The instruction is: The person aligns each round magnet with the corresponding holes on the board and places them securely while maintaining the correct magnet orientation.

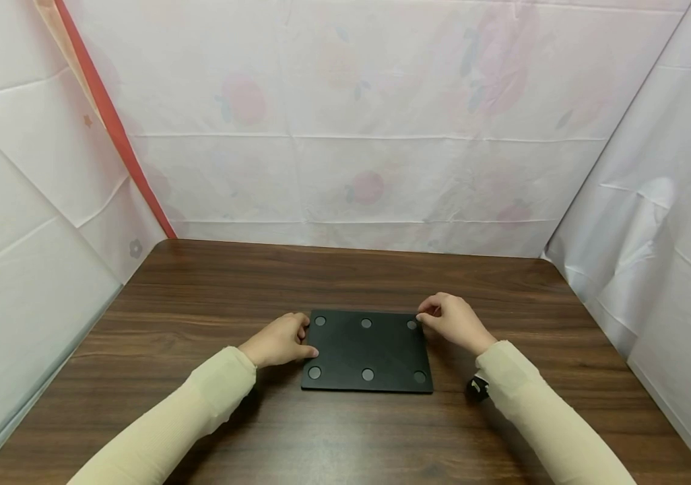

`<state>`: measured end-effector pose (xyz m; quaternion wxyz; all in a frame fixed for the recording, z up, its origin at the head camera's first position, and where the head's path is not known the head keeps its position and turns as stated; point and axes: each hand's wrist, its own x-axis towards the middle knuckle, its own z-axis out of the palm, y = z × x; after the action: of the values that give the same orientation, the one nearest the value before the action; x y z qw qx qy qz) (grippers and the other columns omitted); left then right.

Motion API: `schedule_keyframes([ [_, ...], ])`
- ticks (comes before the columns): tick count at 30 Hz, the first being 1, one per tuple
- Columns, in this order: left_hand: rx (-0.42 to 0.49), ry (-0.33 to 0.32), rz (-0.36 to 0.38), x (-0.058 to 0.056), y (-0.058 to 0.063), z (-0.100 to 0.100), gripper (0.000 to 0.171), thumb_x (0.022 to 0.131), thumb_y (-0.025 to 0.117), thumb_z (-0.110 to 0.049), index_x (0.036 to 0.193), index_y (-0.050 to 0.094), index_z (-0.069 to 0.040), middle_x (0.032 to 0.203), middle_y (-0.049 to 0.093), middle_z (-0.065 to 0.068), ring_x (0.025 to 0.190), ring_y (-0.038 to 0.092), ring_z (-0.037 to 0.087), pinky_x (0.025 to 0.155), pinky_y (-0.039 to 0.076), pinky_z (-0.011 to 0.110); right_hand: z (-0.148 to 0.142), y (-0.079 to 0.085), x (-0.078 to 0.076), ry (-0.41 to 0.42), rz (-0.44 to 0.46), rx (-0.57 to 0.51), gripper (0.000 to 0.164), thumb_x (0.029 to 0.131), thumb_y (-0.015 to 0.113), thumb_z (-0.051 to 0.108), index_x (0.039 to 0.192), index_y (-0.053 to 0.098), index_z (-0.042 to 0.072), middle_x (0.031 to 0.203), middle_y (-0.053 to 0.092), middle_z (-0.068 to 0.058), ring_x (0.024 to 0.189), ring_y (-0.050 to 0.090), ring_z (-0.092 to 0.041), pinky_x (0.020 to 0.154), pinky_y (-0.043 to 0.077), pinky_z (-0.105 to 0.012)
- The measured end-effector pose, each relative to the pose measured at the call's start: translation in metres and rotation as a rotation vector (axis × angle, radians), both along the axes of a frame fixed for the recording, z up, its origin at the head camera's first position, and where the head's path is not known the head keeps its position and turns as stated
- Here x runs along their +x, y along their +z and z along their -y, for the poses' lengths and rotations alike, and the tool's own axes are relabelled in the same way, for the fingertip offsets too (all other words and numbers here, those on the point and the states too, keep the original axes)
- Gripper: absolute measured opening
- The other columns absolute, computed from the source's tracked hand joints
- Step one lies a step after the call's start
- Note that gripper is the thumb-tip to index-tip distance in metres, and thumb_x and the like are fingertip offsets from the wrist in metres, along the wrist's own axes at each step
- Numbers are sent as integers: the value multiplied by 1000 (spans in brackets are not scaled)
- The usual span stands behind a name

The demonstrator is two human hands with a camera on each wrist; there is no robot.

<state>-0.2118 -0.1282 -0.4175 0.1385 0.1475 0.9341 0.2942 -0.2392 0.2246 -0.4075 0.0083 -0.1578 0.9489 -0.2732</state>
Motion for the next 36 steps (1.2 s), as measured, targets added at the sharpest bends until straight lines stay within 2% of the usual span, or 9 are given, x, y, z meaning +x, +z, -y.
schedule_keyframes([
  [7, 2, -2, 7, 0, 0, 1, 62, 83, 79, -23, 131, 53, 5, 108, 60, 11, 97, 59, 21, 86, 52, 40, -10, 9, 3, -35, -26, -27, 19, 94, 66, 24, 108, 71, 12, 98, 66, -2, 84, 58, -16, 74, 49, -34],
  [15, 4, -7, 1, 0, 1, 1, 61, 82, 80, -22, 129, 54, 6, 107, 61, 12, 95, 60, 21, 84, 53, 39, -26, 11, 0, -79, -48, -47, 30, 94, 66, 25, 118, 67, 7, 103, 66, -6, 87, 61, -19, 73, 50, -35],
  [27, 3, -2, 4, -1, -1, 0, 61, 81, 80, -22, 129, 55, 5, 106, 62, 12, 95, 60, 21, 84, 53, 39, -46, 1, -9, -121, -41, -31, 35, 94, 66, 27, 122, 64, 4, 107, 68, -12, 90, 64, -24, 75, 52, -39],
  [36, -3, -3, -2, -1, -1, 0, 61, 81, 80, -22, 129, 55, 5, 106, 62, 12, 96, 60, 21, 85, 52, 39, -55, -9, -15, -99, 29, 14, 40, 94, 67, 28, 125, 62, 4, 108, 66, -12, 91, 64, -23, 77, 53, -41],
])
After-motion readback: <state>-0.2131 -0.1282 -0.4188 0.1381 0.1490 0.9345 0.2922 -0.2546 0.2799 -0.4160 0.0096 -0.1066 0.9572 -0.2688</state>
